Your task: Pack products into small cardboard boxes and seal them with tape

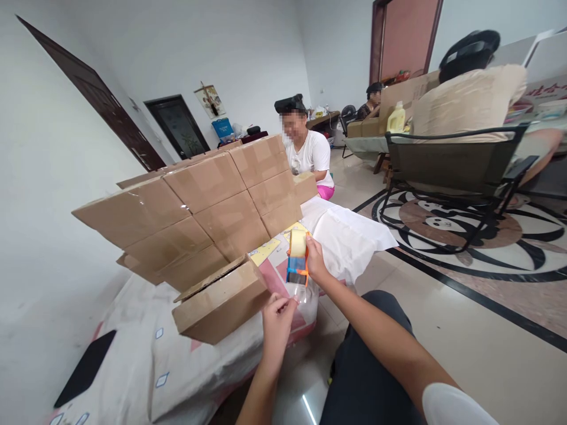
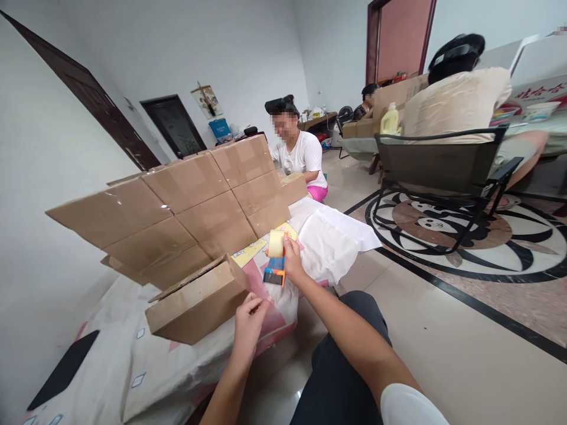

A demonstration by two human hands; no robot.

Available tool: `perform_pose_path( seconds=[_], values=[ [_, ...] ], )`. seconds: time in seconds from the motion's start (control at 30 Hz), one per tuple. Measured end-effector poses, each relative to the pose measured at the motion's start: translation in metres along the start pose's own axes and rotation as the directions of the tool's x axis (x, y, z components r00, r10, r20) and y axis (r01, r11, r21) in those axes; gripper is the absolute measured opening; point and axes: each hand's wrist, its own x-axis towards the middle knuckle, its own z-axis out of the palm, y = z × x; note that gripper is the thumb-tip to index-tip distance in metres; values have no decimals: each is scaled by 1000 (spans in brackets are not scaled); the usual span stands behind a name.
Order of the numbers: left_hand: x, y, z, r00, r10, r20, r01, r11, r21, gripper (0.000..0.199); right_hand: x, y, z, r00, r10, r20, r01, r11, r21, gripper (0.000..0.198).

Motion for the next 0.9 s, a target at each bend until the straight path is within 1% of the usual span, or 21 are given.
perform_pose_path(
  seconds=[0.1, 0.13, 0.3, 0.33, 0.43, 0.6, 0.9],
  values=[
    [0, 3, -1, 1000, 4, -5, -5, 1000, -6, 51, -3, -4, 2, 999, -24, -48, 24, 1000, 16, 44],
    [0, 3, -1, 1000, 5, -6, -5, 1000, -8, 52, -4, -6, 4, 999, -23, -44, 24, 1000, 19, 43],
    [1, 1, -3, 1000, -4, -13, 4, 1000, -9, 55, -12, -21, 11, 994, 12, 113, -13, 1000, 3, 37],
    [1, 0, -3, 1000, -7, -15, 7, 1000, -9, 54, -14, -23, 12, 992, 10, 129, -10, 1000, -1, 37],
    [1, 0, -3, 1000, -14, -20, 14, 1000, -11, 54, -15, -24, 13, 991, 8, 131, -9, 1000, 4, 34],
    [1, 3, -6, 1000, -19, -20, 18, 1000, -18, 50, -15, -18, 14, 988, 38, 147, -46, 998, 49, 23],
    [0, 9, -8, 999, 4, -34, -4, 1000, -15, 50, -16, -16, 14, 991, 29, 134, -39, 997, 67, 19]
  ],
)
